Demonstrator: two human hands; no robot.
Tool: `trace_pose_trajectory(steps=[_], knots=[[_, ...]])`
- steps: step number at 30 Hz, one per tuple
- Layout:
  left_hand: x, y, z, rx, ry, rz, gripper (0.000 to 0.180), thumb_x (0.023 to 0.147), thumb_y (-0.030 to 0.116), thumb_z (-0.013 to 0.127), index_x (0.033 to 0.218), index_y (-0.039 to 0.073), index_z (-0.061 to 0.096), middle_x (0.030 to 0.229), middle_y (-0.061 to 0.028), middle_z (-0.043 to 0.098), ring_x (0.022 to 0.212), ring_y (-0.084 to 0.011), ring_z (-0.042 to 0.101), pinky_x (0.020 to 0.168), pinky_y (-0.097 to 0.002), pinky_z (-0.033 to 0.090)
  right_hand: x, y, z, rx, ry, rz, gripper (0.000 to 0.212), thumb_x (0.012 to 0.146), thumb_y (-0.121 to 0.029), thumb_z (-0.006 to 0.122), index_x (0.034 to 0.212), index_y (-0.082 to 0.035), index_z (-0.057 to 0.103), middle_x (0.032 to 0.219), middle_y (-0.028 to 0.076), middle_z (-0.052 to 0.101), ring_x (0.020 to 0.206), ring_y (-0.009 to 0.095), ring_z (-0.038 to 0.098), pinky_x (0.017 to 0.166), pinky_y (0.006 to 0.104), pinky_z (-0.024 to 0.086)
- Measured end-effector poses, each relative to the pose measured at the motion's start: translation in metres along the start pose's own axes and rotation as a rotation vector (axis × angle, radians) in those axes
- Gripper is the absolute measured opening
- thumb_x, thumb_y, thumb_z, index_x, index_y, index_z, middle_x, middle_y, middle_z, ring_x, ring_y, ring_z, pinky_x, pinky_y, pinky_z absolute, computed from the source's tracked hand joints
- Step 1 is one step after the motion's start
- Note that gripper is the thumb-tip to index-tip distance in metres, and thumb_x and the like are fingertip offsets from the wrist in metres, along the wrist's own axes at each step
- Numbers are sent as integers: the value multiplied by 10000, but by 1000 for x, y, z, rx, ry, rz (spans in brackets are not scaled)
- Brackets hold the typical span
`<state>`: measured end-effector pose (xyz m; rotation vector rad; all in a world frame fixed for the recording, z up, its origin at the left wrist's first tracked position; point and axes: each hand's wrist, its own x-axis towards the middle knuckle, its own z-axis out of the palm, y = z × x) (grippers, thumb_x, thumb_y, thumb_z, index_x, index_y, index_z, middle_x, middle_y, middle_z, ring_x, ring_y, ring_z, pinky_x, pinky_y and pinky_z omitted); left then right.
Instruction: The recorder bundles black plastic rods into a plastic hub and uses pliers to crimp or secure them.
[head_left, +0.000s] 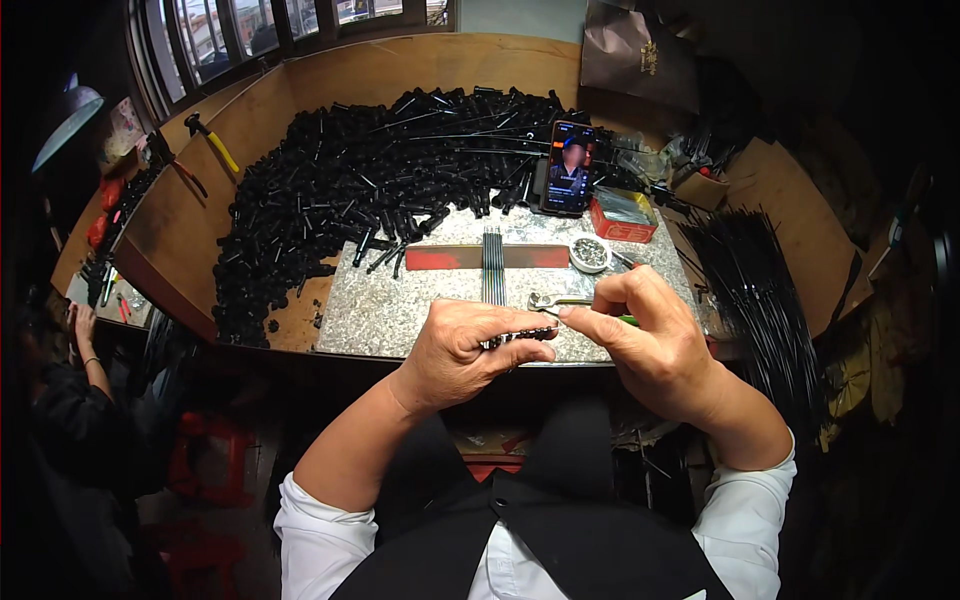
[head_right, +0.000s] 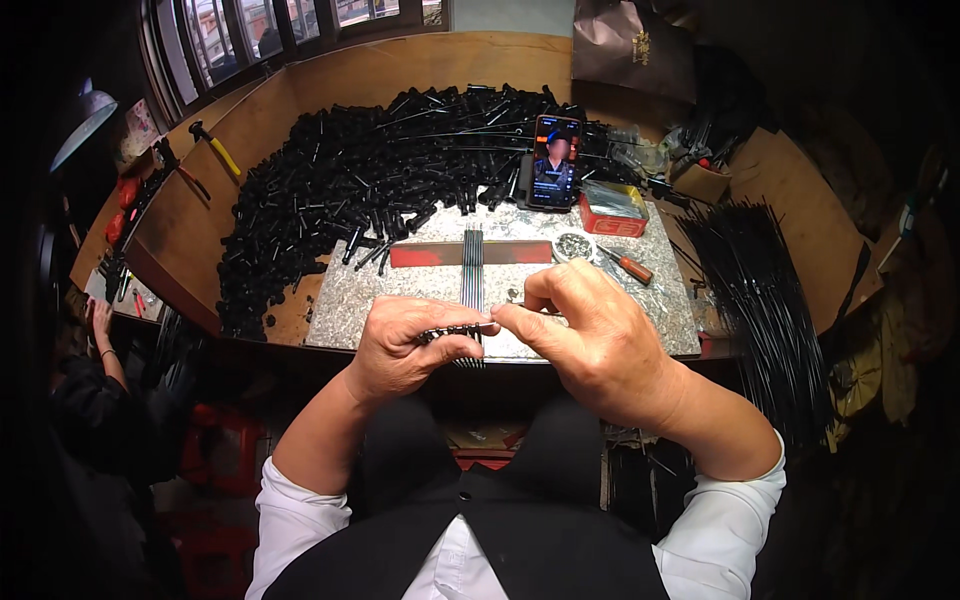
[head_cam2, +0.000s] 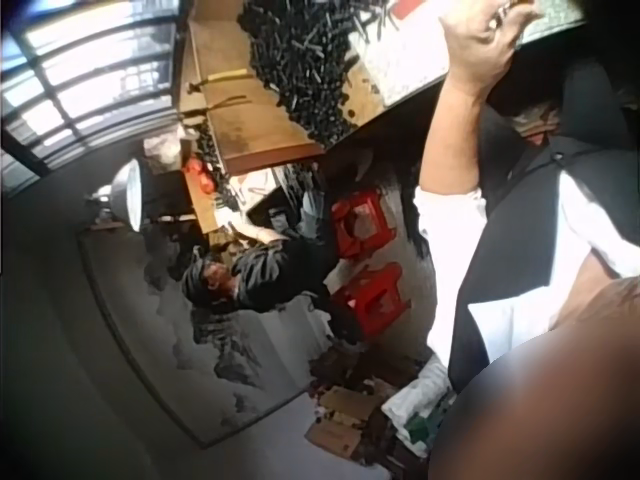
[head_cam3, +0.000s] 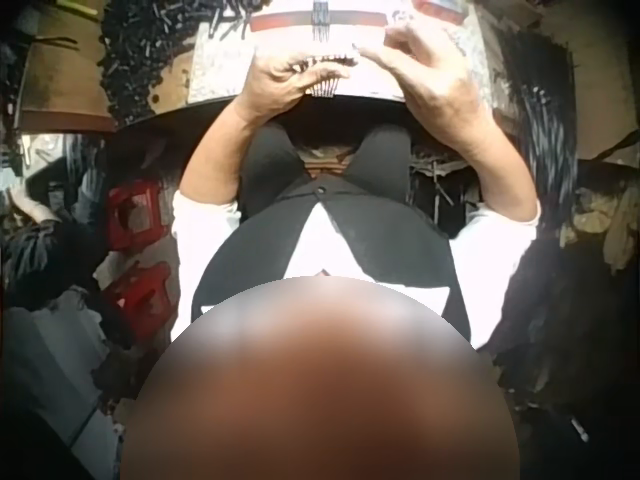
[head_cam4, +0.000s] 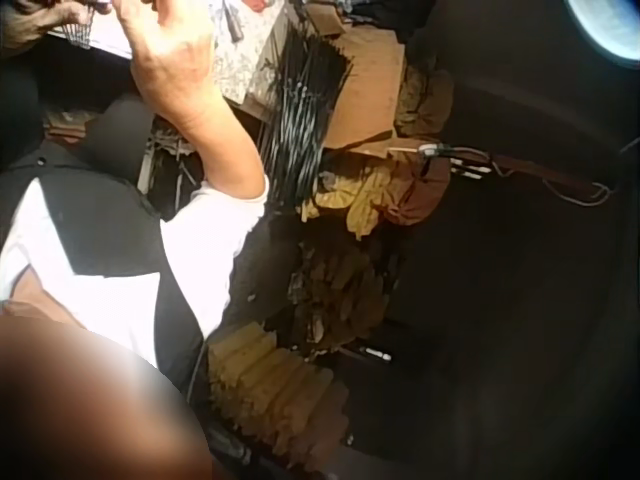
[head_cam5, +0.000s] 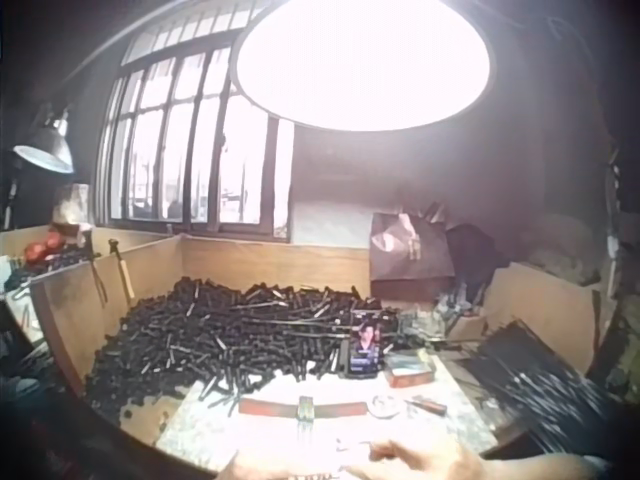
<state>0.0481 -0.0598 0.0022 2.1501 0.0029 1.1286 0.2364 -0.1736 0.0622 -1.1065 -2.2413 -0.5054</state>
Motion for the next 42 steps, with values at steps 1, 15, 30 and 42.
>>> trace_pose_trajectory(steps=[1, 15, 30, 42], knots=[[0, -1, 0, -4, -5, 3, 222, 773, 153, 736, 959, 39, 695, 865, -104, 708, 760, -208, 699, 647, -271, 539, 0, 0, -1, -2, -1, 1, 309, 716, -30, 597, 1021, -56, 638, 853, 83, 515, 707, 206, 514, 586, 302, 446], [1, -10, -4, 19, 11, 46, 377, 664, 279, 773, 931, 26, 693, 845, -108, 707, 769, -234, 698, 679, -292, 554, 6, -1, 3, 139, -26, 69, 349, 687, 15, 604, 1022, -68, 655, 826, 82, 512, 720, 210, 529, 579, 299, 461], [2, -7, -1, 20, -45, 67, 340, 613, 204, 819, 890, 48, 697, 830, -98, 705, 778, -234, 697, 663, -291, 555, 16, -8, 2, 405, -34, 158, 392, 723, 41, 705, 1101, -13, 616, 818, 100, 564, 706, 207, 572, 619, 295, 493], [-47, -44, 18, 358, -375, -231, 607, 672, 485, 734, 1096, 64, 632, 1256, -131, 540, 1232, -324, 452, 1006, -425, 389, 25, -13, 18, 447, -58, 57, 225, 745, -26, 695, 956, -16, 614, 790, 107, 541, 690, 243, 559, 604, 322, 471]])
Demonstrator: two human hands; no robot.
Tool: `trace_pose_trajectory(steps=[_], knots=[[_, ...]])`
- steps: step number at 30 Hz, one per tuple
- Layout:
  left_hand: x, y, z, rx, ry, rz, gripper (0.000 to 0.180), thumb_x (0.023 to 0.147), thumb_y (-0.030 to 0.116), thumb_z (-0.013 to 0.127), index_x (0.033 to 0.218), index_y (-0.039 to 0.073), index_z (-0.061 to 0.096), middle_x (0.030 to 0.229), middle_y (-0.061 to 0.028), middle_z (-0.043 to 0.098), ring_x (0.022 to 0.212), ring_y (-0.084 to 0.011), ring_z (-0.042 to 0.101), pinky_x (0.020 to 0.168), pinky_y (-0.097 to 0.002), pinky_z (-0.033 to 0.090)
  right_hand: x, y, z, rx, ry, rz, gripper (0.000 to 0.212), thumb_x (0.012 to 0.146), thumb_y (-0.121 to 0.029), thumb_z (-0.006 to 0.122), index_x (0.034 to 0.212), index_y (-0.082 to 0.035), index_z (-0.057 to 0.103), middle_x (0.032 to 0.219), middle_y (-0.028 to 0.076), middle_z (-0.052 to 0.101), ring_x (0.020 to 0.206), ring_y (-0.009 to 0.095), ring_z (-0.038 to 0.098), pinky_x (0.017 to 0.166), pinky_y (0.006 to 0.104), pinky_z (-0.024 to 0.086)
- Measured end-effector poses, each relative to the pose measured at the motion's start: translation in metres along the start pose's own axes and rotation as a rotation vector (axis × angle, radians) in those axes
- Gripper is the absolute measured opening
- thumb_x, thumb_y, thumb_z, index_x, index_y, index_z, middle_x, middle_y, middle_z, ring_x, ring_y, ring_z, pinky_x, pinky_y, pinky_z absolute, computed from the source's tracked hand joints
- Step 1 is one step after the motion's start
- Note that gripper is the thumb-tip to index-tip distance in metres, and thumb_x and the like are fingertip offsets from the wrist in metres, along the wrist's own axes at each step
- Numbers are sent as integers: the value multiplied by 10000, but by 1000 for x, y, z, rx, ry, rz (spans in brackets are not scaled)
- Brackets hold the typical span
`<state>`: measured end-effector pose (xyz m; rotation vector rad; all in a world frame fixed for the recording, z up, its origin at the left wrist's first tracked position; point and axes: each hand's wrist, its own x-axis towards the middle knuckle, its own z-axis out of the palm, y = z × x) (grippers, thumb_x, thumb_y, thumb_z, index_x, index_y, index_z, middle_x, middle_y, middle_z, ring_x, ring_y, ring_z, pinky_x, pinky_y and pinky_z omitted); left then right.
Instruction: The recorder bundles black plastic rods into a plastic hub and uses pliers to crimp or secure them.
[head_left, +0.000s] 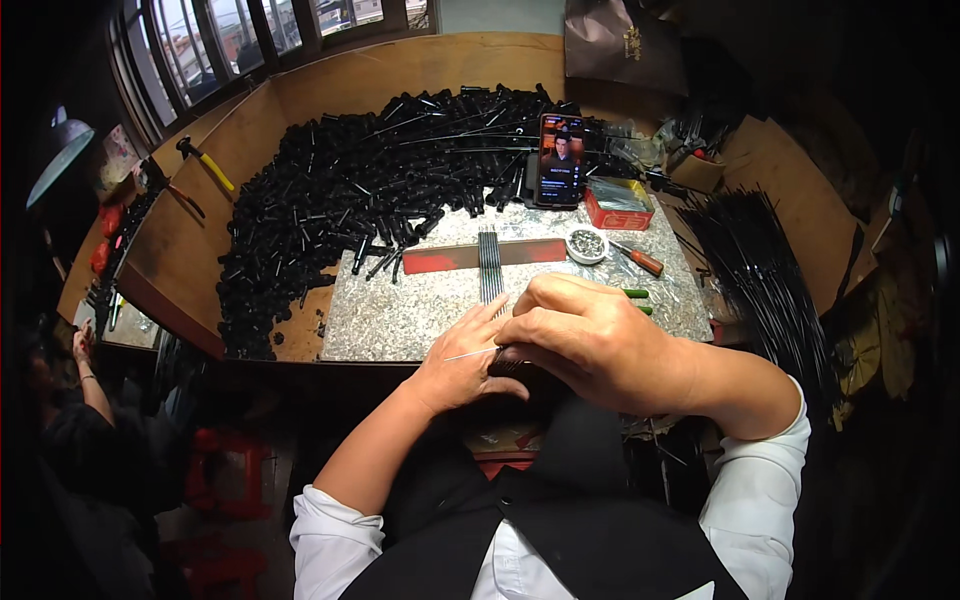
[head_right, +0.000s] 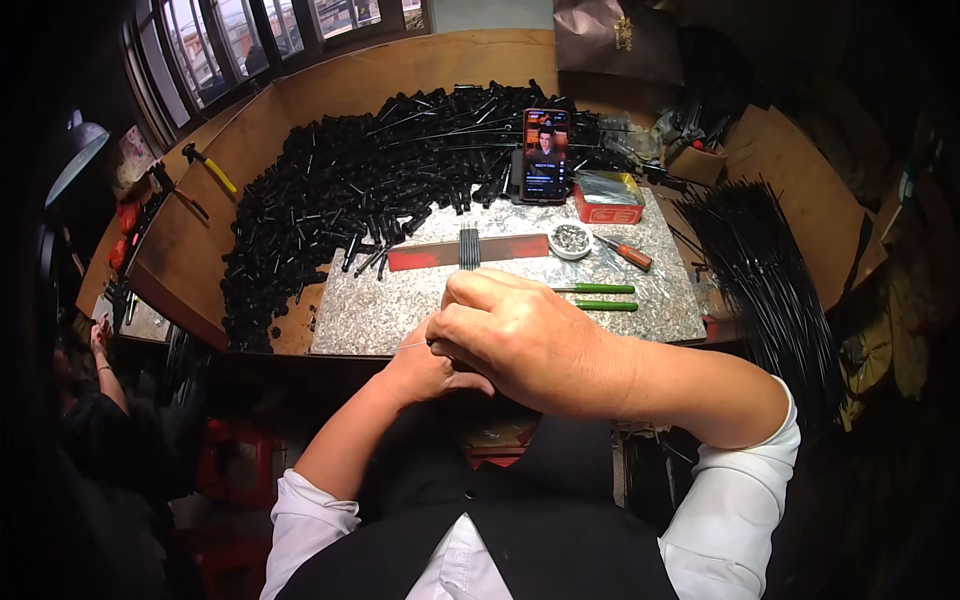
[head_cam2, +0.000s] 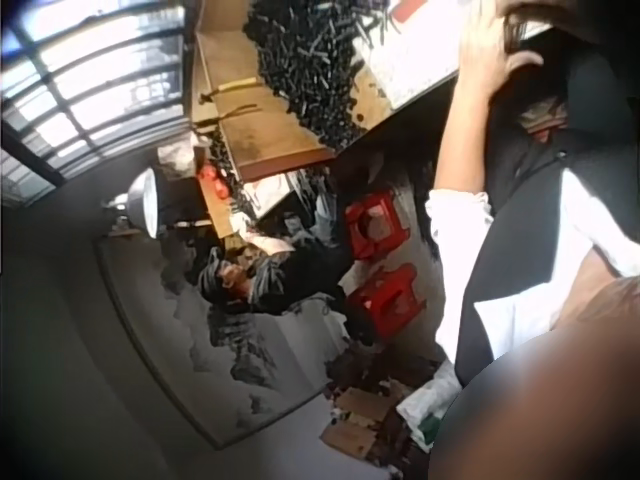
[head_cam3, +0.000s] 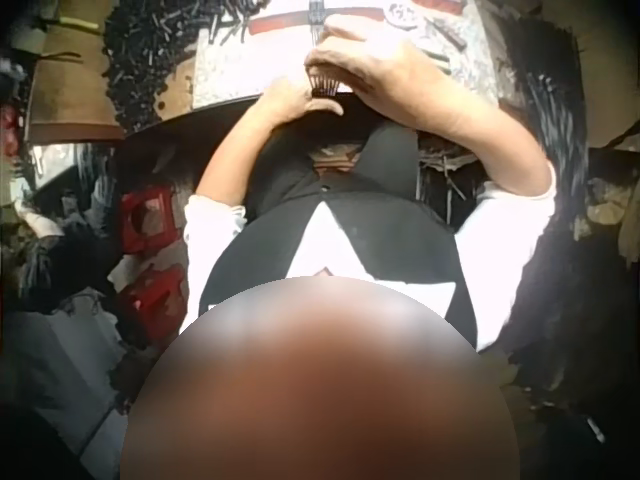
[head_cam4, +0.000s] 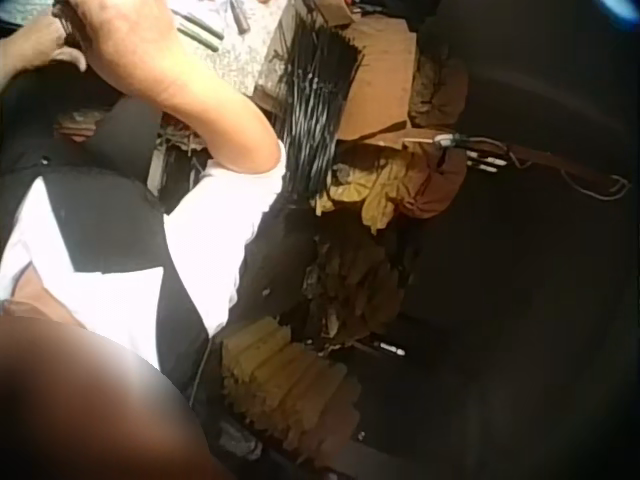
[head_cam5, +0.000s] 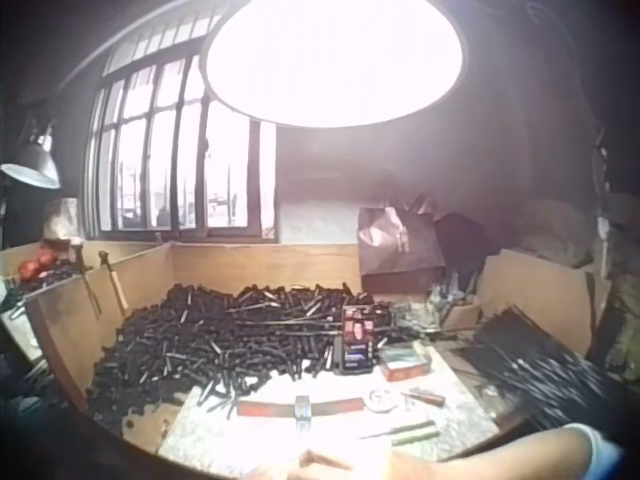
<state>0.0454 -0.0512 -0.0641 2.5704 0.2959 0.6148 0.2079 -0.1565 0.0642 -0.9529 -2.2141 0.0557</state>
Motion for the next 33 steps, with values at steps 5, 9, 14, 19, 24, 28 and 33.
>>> trace_pose_trajectory(steps=[5, 9, 14, 19, 24, 28, 33], knots=[[-9, -18, 18, 338, -246, -22, 895, 666, 628, 670, 1338, 82, 445, 1426, -139, 357, 1377, -338, 224, 1111, -477, 224, 8, -3, -14, -47, 11, -11, 160, 767, -17, 675, 909, -13, 602, 798, 103, 548, 694, 237, 573, 598, 321, 473], [6, -7, 9, 217, -33, 33, 759, 636, 447, 798, 1229, 62, 521, 1302, -181, 474, 1225, -372, 430, 1018, -458, 356, 39, -14, -59, -16, 27, -126, 89, 801, -6, 651, 873, -1, 599, 772, 87, 570, 681, 212, 593, 571, 294, 474], [27, 20, -36, 52, 32, -2, 457, 727, 242, 783, 1107, 52, 616, 1022, -129, 639, 940, -291, 626, 815, -362, 502, 74, -42, -101, -8, 45, 224, 161, 869, -125, 633, 969, 0, 645, 830, 35, 635, 736, 115, 598, 639, 263, 499], [55, 55, -63, -297, 28, 35, 156, 825, 176, 693, 887, 40, 649, 718, -110, 610, 633, -241, 595, 602, -313, 476, 87, -48, -138, -512, 260, 297, 309, 867, -316, 609, 703, -59, 552, 599, -7, 466, 533, 79, 416, 512, 253, 338], [51, 50, -64, -648, 121, -306, 124, 862, 114, 654, 895, -6, 657, 772, -11, 658, 648, -90, 573, 590, -230, 456, 102, -39, -153, -979, 441, 317, 591, 864, -507, 585, 437, -118, 460, 368, -51, 298, 330, 42, 234, 385, 241, 178], [-3, 8, -46, -870, 560, -538, 153, 877, 125, 628, 919, -22, 629, 836, -103, 675, 738, -161, 652, 678, -292, 545, 41, 13, -57, 199, 480, 55, 198, 854, -141, 637, 998, -9, 610, 831, 90, 618, 722, 149, 601, 633, 269, 479], [-36, -11, 17, -1158, 949, -675, 231, 911, 204, 590, 978, -16, 604, 941, -137, 648, 743, -183, 649, 584, -325, 571, -73, -5, 92, 1143, -106, 840, 343, 944, -119, 533, 1249, 11, 448, 929, 64, 559, 746, 108, 594, 645, 255, 516]])
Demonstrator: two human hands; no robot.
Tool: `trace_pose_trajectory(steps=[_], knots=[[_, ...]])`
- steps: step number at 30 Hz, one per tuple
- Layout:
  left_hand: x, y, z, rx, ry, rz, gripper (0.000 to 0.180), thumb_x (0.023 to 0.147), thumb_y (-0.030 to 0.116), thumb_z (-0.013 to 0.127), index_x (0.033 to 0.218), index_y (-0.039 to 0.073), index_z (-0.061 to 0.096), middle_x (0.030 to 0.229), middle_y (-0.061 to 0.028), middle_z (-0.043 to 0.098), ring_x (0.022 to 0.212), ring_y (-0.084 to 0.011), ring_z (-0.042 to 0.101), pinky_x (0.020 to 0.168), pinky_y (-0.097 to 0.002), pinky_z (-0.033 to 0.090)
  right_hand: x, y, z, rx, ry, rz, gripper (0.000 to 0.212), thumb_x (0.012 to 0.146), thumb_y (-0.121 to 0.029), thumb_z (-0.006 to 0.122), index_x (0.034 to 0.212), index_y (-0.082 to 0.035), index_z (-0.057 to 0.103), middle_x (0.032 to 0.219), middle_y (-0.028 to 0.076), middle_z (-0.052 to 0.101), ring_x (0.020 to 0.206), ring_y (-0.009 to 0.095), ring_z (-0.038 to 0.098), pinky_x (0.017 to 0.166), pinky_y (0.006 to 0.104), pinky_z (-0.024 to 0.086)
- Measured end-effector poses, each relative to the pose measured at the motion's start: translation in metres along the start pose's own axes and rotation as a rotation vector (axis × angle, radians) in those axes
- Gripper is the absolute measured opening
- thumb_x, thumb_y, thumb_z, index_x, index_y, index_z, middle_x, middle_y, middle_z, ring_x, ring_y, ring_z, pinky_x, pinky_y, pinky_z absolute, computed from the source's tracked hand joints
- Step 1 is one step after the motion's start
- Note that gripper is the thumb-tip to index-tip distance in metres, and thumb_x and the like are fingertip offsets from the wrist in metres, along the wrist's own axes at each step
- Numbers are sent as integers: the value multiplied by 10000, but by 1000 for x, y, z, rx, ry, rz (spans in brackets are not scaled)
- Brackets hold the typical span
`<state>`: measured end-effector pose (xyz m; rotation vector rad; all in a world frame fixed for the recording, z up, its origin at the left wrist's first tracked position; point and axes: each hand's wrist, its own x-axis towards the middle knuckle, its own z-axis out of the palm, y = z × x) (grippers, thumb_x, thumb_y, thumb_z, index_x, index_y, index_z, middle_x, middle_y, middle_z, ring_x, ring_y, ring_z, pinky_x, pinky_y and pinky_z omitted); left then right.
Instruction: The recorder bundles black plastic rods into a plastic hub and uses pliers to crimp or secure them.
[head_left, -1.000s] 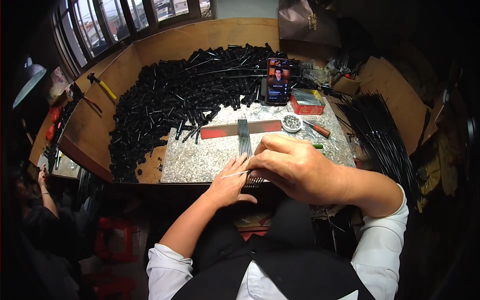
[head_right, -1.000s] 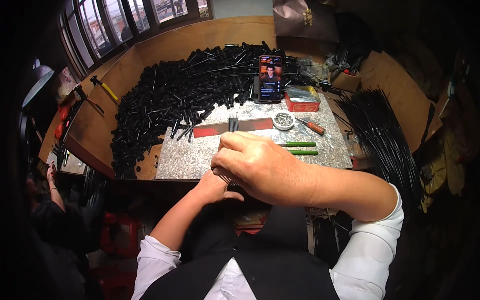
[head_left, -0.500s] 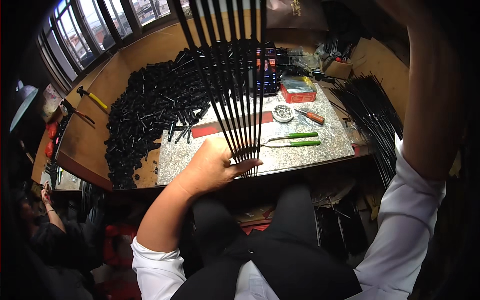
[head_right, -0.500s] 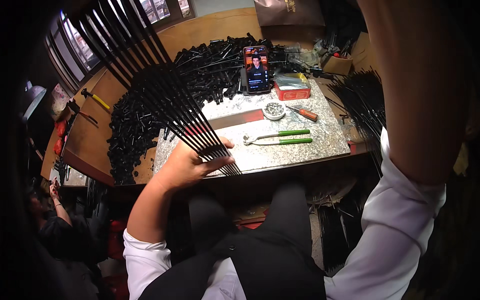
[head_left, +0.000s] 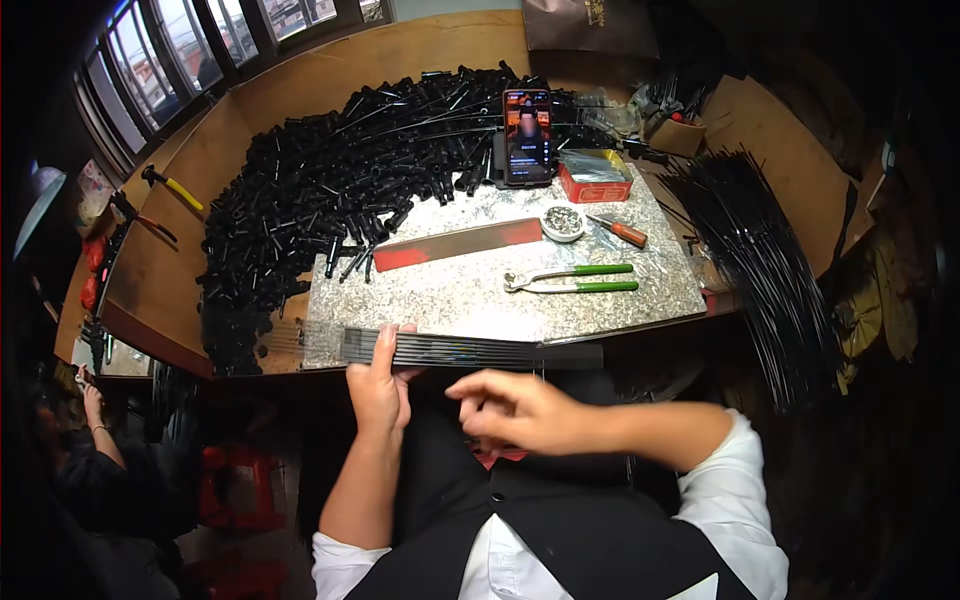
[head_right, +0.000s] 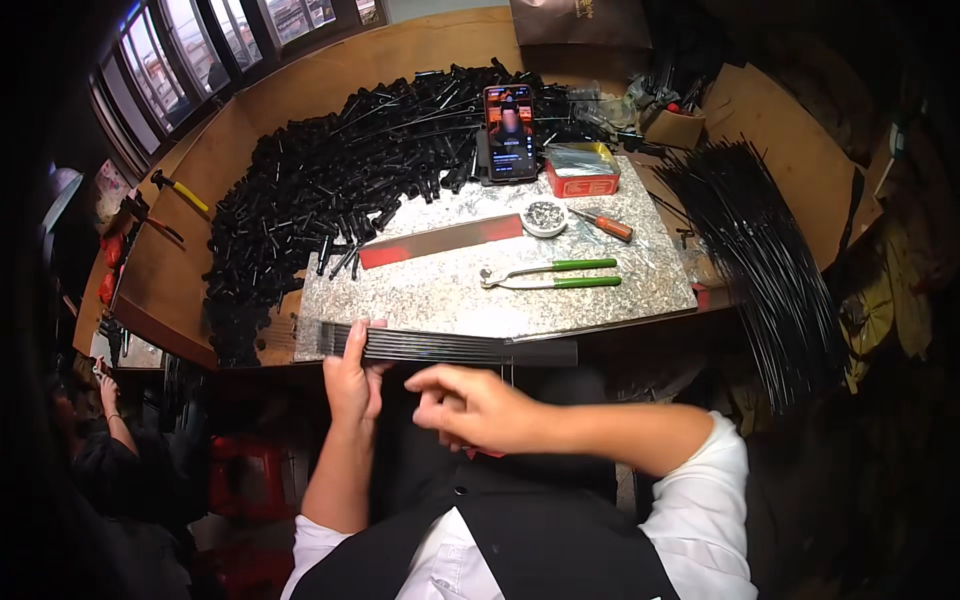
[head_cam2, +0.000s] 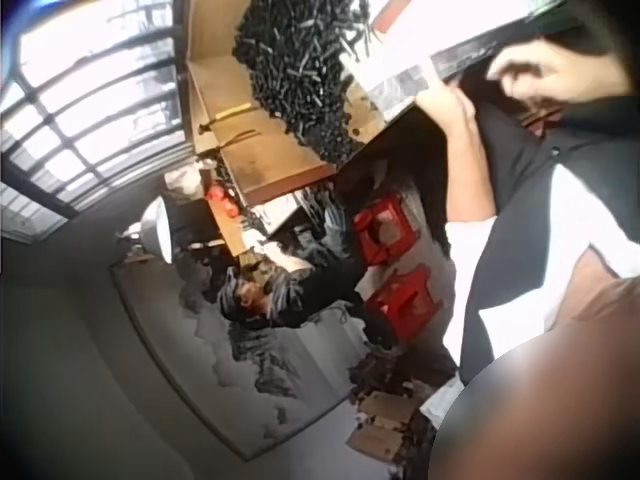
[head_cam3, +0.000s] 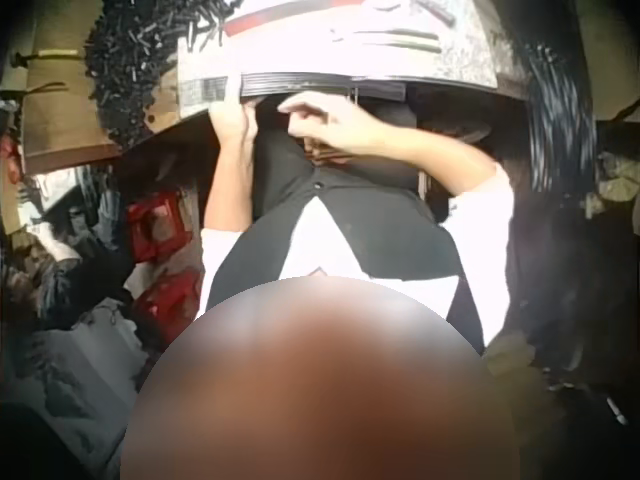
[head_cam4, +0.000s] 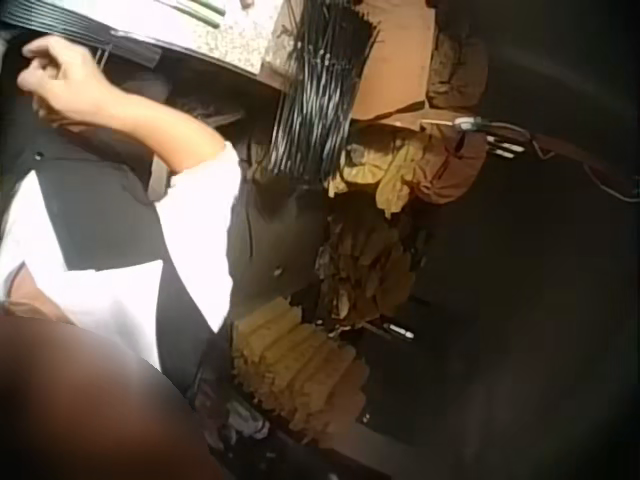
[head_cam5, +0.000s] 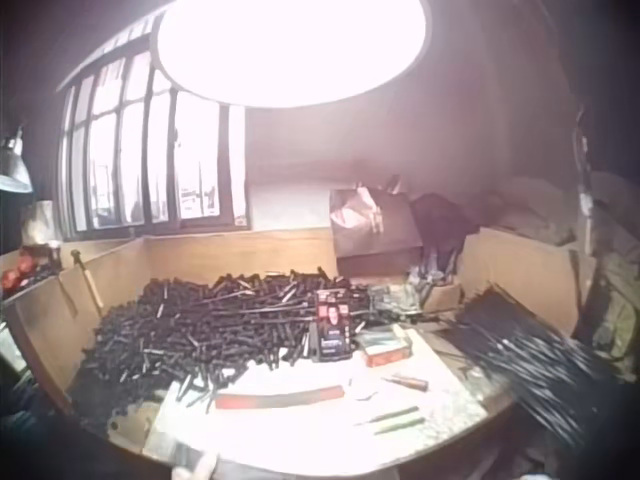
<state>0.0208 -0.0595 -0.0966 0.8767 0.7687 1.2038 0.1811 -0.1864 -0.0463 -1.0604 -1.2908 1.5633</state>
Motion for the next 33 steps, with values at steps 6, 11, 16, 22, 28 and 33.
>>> trace_pose_trajectory(steps=[6, 11, 16, 22, 28, 33], knots=[[-22, -14, 3, -208, 175, -58, 281, 933, 212, 562, 1054, -41, 587, 1010, -138, 635, 805, -207, 647, 641, -360, 581, 47, 77, 2, 637, 168, 13, 480, 999, -321, 408, 1325, 28, 358, 920, 116, 567, 684, 155, 590, 606, 285, 523], [-40, -9, 18, -272, -32, -103, 358, 971, 276, 484, 1156, -28, 519, 1098, -172, 602, 910, -246, 645, 704, -339, 577, 53, 35, -13, 637, 464, -182, 405, 988, -310, 440, 1107, 64, 541, 846, 127, 602, 621, 147, 584, 515, 287, 521], [-59, -7, 12, -84, -499, -330, 417, 986, 306, 445, 1238, -25, 470, 1087, -222, 619, 926, -267, 659, 761, -305, 552, 31, -42, -59, 79, 510, -111, 377, 944, -326, 521, 1025, 23, 639, 832, 72, 617, 563, 120, 572, 487, 244, 488], [-68, 24, 18, 256, -648, -110, 277, 951, 141, 521, 1154, -46, 540, 985, -196, 660, 850, -225, 675, 724, -296, 548, 14, -67, -73, -458, 275, -68, 204, 920, -206, 574, 923, -13, 642, 735, 25, 580, 559, 90, 557, 471, 230, 445], [-58, 63, 32, 448, -426, 407, 197, 909, 47, 565, 1083, -38, 600, 919, -118, 685, 792, -114, 630, 697, -224, 494, 29, -17, -56, -729, -14, -75, 327, 870, -312, 636, 903, 11, 601, 701, 153, 600, 652, 248, 609, 599, 360, 480], [-44, 81, 41, 595, -428, 491, 341, 875, 20, 596, 1200, -42, 515, 1104, -148, 630, 1012, -160, 597, 870, -273, 466, 36, 9, -38, -715, -224, -98, 287, 885, -280, 608, 905, 6, 617, 799, 196, 633, 749, 320, 629, 665, 385, 486]])
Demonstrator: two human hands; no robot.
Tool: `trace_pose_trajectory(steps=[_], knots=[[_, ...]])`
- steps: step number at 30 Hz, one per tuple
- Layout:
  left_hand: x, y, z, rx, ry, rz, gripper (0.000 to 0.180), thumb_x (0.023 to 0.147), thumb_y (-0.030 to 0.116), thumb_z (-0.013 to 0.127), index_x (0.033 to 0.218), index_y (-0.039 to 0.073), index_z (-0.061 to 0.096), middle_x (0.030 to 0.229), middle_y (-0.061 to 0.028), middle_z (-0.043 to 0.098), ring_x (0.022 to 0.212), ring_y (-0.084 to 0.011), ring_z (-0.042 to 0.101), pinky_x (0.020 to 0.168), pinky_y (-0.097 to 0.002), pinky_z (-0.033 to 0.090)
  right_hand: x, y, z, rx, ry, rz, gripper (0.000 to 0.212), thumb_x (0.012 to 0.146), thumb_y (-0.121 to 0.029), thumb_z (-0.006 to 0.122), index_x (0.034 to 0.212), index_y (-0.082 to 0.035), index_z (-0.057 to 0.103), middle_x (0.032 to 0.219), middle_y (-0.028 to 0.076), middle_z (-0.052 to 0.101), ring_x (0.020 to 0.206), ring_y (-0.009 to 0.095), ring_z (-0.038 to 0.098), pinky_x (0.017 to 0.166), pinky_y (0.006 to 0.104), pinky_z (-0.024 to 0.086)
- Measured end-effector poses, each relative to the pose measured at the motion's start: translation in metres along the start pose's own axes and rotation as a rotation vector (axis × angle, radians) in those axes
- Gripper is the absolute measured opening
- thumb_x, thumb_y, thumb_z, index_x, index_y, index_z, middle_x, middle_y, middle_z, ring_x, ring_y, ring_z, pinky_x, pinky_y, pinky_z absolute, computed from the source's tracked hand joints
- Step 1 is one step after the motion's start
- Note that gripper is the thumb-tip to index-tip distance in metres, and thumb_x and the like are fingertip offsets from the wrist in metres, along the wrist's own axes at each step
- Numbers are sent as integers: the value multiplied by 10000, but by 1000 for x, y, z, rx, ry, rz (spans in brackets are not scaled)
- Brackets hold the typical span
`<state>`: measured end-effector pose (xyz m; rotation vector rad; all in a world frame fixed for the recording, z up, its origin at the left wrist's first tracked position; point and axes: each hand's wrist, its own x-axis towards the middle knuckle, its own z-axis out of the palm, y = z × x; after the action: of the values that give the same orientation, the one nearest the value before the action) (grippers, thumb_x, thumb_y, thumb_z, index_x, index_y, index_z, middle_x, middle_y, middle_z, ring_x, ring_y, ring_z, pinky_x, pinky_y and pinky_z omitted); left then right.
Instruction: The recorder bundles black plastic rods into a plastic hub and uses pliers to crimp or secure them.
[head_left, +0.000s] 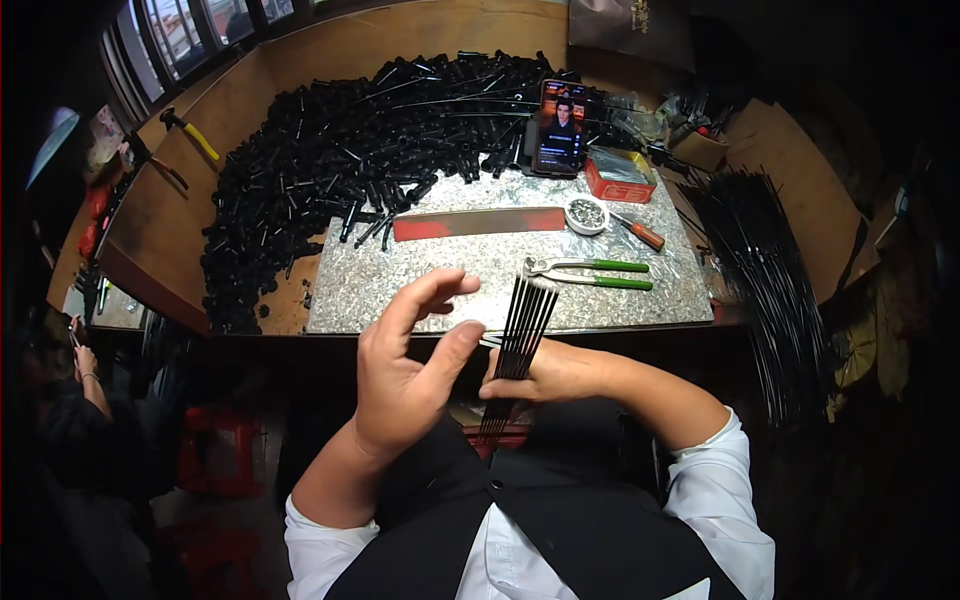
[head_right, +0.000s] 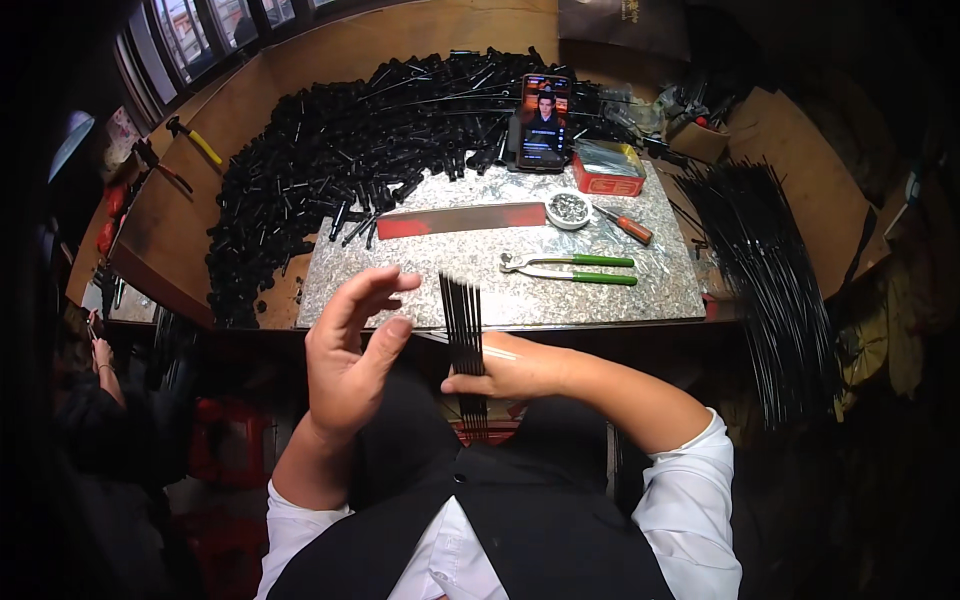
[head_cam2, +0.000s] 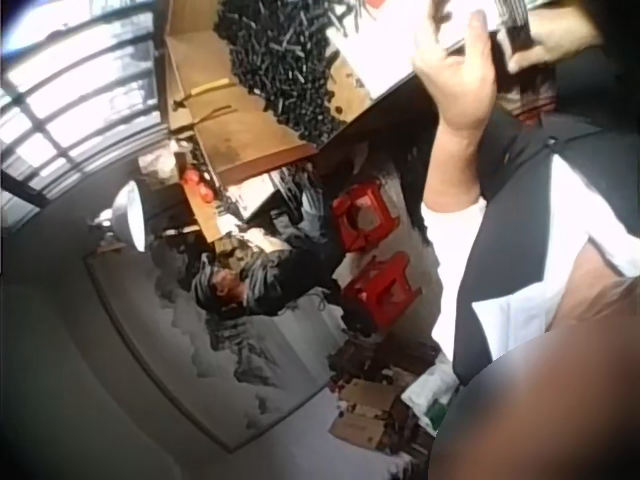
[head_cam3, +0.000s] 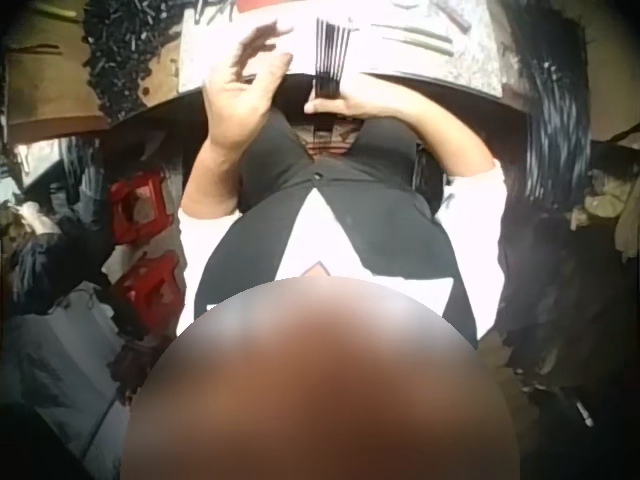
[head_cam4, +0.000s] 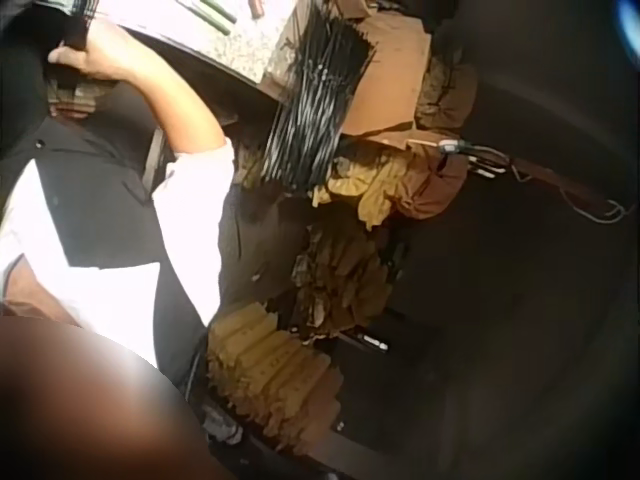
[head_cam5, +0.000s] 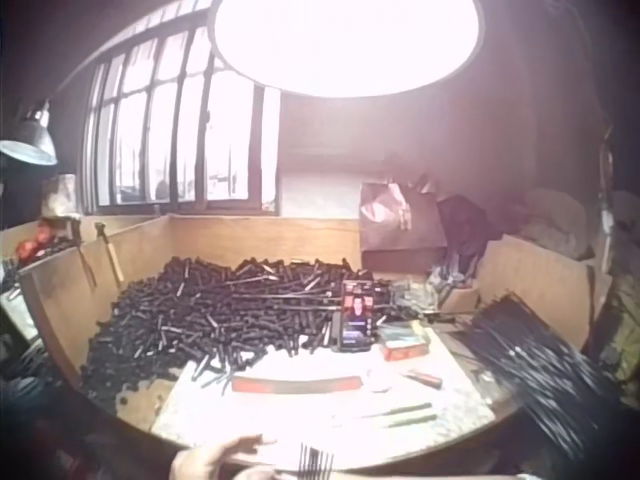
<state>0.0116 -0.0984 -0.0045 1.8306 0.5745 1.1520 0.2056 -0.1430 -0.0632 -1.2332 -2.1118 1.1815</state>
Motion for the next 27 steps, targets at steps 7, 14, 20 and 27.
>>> trace_pose_trajectory(steps=[7, 14, 20, 27], knots=[[22, 21, 6, -347, -216, -86, 574, 865, 55, 629, 1351, -25, 334, 1175, -202, 591, 1119, -223, 567, 966, -328, 439, 0, -13, 0, -35, -124, -1, 237, 894, -264, 614, 901, -29, 586, 825, 107, 604, 797, 236, 599, 715, 356, 467], [30, 27, 16, -425, -345, -93, 491, 874, -60, 558, 1329, -19, 380, 1079, -209, 626, 930, -210, 659, 822, -289, 540, -2, -19, 3, 26, -68, -87, 232, 888, -243, 597, 909, -13, 569, 825, 121, 595, 782, 242, 585, 705, 356, 465], [32, 18, 22, -307, -327, -1, 397, 885, -39, 557, 1272, -33, 472, 963, -161, 672, 891, -185, 670, 780, -273, 556, -1, -12, 4, 113, -110, -68, 229, 882, -246, 607, 953, -30, 580, 924, 107, 613, 897, 236, 588, 787, 349, 460], [24, 28, 17, -159, -324, 115, 448, 853, -24, 613, 1283, -26, 485, 880, -138, 702, 807, -137, 684, 696, -240, 546, -28, 13, -3, 619, 114, 115, 404, 928, -323, 541, 1227, -51, 542, 1227, 107, 559, 1137, 229, 524, 980, 380, 404]])
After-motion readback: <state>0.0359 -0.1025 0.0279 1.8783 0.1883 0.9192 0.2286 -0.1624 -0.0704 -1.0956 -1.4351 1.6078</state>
